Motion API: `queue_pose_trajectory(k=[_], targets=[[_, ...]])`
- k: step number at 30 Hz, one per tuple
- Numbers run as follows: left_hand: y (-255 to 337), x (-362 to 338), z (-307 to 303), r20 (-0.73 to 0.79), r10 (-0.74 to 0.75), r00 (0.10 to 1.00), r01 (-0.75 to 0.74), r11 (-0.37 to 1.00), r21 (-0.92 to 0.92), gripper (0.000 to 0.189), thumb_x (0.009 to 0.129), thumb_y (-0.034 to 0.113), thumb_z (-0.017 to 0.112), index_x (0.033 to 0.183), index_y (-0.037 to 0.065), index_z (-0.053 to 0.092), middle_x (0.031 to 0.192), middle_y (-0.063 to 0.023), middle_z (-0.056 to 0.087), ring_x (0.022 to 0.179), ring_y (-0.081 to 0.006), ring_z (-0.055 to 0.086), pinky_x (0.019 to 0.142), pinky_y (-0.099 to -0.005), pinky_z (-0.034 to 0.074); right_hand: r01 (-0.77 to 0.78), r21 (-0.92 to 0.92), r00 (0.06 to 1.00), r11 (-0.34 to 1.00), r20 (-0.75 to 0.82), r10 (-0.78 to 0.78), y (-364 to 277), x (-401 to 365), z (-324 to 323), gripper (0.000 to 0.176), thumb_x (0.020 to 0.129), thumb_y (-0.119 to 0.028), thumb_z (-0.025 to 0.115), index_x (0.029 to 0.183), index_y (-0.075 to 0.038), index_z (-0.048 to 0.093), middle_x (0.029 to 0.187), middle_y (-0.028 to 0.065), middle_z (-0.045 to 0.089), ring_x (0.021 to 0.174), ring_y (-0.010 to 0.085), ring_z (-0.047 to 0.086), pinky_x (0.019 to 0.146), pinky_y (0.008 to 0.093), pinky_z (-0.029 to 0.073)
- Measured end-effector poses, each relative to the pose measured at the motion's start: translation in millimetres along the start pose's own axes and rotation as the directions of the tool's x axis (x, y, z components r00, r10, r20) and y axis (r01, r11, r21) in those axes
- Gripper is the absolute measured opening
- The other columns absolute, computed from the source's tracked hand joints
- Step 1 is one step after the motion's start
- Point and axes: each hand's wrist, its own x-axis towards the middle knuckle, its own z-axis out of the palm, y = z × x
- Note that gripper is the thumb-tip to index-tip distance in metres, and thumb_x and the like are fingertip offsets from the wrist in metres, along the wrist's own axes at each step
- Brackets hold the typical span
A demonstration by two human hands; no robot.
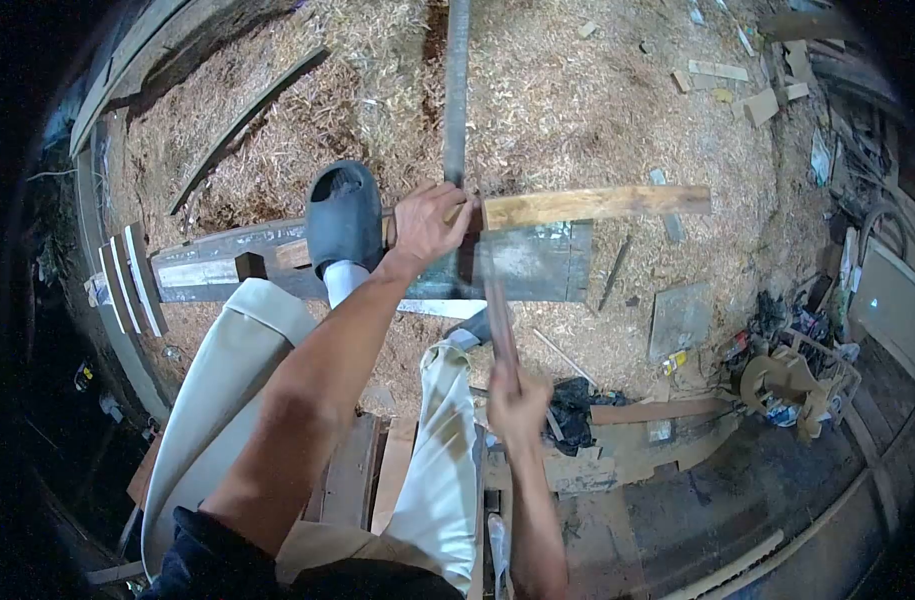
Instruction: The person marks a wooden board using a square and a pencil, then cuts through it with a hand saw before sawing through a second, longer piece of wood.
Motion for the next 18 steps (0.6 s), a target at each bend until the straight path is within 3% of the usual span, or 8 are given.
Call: queue_pose_trajectory(k=[5,7,8,10,13,14,15,18], targets=[[-2,4,2,-0.054,-0.087,0.995,0.086,0.996,-0.024,0.026,0.082,0.026,0.061,0.066,0.004,0.064,0.066,-0.0114,0.06,0.065,-0.0322,0.059,0.062,-0.041,0.049,0.096,0.116,0.995,0.989,-0.014,-0.095,18,64,46,0.039,0.085,-0.026,0.061,0.063,0.005,0.056,0.046,0.0138,0.042,0.042,0.0152,0.045,0.044,0.0336,0.037],[7,16,4,-0.134,-0.512,0.849,0.51,0.859,-0.049,0.037,0.085,0.031,0.056,0.068,0.001,0.066,0.064,-0.0188,0.061,0.062,-0.0376,0.06,0.062,-0.0454,0.049,0.104,0.155,0.994,0.982,-0.034,-0.1,33,69,43,0.043,0.087,-0.028,0.061,0.059,0.003,0.053,0.046,0.0081,0.042,0.044,0.0122,0.04,0.043,0.0325,0.033],[14,20,4,-0.155,-0.552,0.819,0.561,0.828,0.015,0.042,0.086,0.032,0.052,0.066,-0.001,0.067,0.064,-0.0244,0.061,0.062,-0.0404,0.062,0.063,-0.0477,0.05,0.008,0.324,1.0,0.946,0.022,-0.016,43,71,41,0.044,0.088,-0.028,0.06,0.058,0.002,0.051,0.046,0.004,0.041,0.045,0.0105,0.039,0.043,0.0312,0.031],[17,23,7,-0.174,-0.583,0.793,0.595,0.803,0.023,0.041,0.085,0.03,0.051,0.064,-0.001,0.066,0.064,-0.0245,0.061,0.061,-0.0408,0.062,0.063,-0.0476,0.05,-0.11,0.533,0.991,0.839,0.122,0.052,41,74,33,0.047,0.092,-0.03,0.056,0.055,-0.003,0.047,0.051,-0.0047,0.041,0.047,0.0074,0.036,0.044,0.0278,0.027],[15,22,8,-0.186,-0.631,0.753,0.649,0.758,0.057,0.039,0.084,0.027,0.051,0.061,-0.002,0.065,0.063,-0.0251,0.061,0.06,-0.0415,0.062,0.063,-0.0476,0.051,-0.125,0.411,0.99,0.903,0.115,0.084,14,70,29,0.048,0.094,-0.032,0.052,0.057,-0.003,0.048,0.05,-0.0029,0.04,0.044,0.0065,0.035,0.041,0.0258,0.024],[15,24,7,-0.188,-0.643,0.742,0.662,0.747,0.06,0.039,0.083,0.025,0.051,0.06,-0.003,0.065,0.063,-0.0257,0.06,0.059,-0.0418,0.062,0.062,-0.0478,0.052,-0.055,0.199,0.996,0.979,0.085,0.039,-5,66,24,0.049,0.096,-0.032,0.05,0.057,-0.002,0.047,0.05,-0.003,0.04,0.046,0.0064,0.035,0.042,0.0266,0.025],[13,23,7,-0.19,-0.65,0.736,0.67,0.74,0.06,0.039,0.083,0.025,0.051,0.06,-0.003,0.065,0.063,-0.0257,0.06,0.059,-0.0418,0.062,0.062,-0.0478,0.052,-0.106,0.128,0.992,0.986,0.081,0.096,-24,51,14,0.047,0.093,-0.032,0.053,0.06,0.001,0.051,0.049,0.0,0.038,0.047,0.0074,0.035,0.043,0.0287,0.026],[7,21,15,-0.236,-0.577,0.782,0.607,0.792,0.074,0.04,0.083,0.026,0.051,0.058,-0.003,0.063,0.061,-0.0257,0.06,0.057,-0.0408,0.061,0.058,-0.0485,0.051,-0.158,0.0,0.986,0.988,0.053,0.157,-44,-24,-29,0.041,0.089,-0.031,0.058,0.066,0.004,0.059,0.048,0.005,0.035,0.048,0.0086,0.036,0.044,0.0309,0.03]])
